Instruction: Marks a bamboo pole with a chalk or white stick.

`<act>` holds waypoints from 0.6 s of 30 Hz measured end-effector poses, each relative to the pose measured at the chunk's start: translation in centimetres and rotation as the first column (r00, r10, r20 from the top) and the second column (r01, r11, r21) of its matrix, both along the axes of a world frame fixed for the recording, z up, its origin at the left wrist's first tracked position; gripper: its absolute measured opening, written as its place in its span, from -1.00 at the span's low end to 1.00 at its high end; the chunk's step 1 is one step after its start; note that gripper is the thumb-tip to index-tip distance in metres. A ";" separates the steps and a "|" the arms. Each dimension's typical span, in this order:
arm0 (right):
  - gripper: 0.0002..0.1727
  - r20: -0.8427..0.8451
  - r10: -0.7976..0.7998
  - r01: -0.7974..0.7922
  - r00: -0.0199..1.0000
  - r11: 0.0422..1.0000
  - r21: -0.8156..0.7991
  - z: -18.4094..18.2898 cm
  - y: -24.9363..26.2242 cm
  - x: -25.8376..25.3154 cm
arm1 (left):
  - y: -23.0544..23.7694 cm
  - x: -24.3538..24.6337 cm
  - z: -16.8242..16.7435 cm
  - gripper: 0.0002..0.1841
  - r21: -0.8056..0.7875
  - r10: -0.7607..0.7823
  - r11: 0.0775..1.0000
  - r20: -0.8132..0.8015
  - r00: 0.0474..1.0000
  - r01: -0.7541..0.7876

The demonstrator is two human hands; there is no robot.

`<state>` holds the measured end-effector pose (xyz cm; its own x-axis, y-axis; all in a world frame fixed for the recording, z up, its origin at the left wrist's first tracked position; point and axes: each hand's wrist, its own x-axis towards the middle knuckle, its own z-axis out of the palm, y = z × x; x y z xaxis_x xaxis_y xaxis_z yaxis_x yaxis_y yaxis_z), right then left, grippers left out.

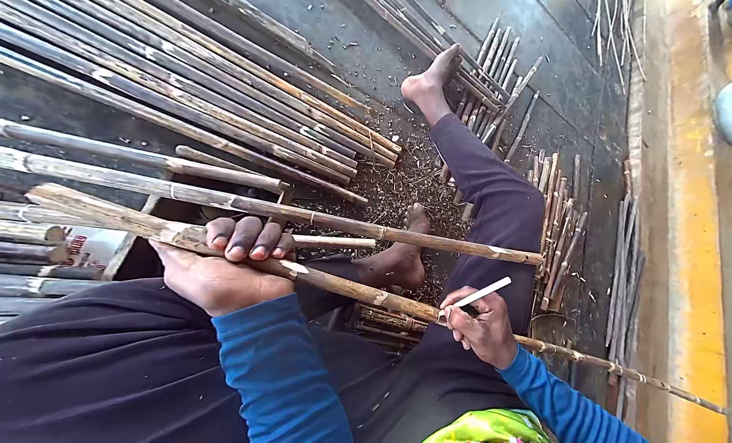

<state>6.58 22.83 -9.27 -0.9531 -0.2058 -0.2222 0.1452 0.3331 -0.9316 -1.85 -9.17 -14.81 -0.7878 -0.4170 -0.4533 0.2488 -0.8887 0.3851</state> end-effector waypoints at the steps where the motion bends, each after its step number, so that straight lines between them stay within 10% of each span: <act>1: -0.87 0.008 -0.013 0.013 1.000 1.000 -0.003 0.1 -0.1 0.2 | 0.0 0.0 0.2 -0.16 0.024 -0.004 1.000 -0.051 0.999 0.005; 13: -0.82 0.308 -0.332 0.359 0.892 0.933 -0.034 2.3 -1.8 1.1 | -0.8 0.6 -2.2 -0.15 0.194 0.001 0.963 -0.695 0.719 0.186; 18: -0.66 -0.156 -0.436 0.451 0.886 0.890 0.076 3.1 6.7 2.7 | -0.7 0.6 -0.8 -0.23 0.221 0.070 0.971 -0.625 0.778 0.091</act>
<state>9.27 29.53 -6.18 -0.9610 0.2628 -0.0857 0.1803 0.3613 -0.9149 -1.28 -9.83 -15.65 -0.9324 -0.3563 0.0606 0.3526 -0.9336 -0.0640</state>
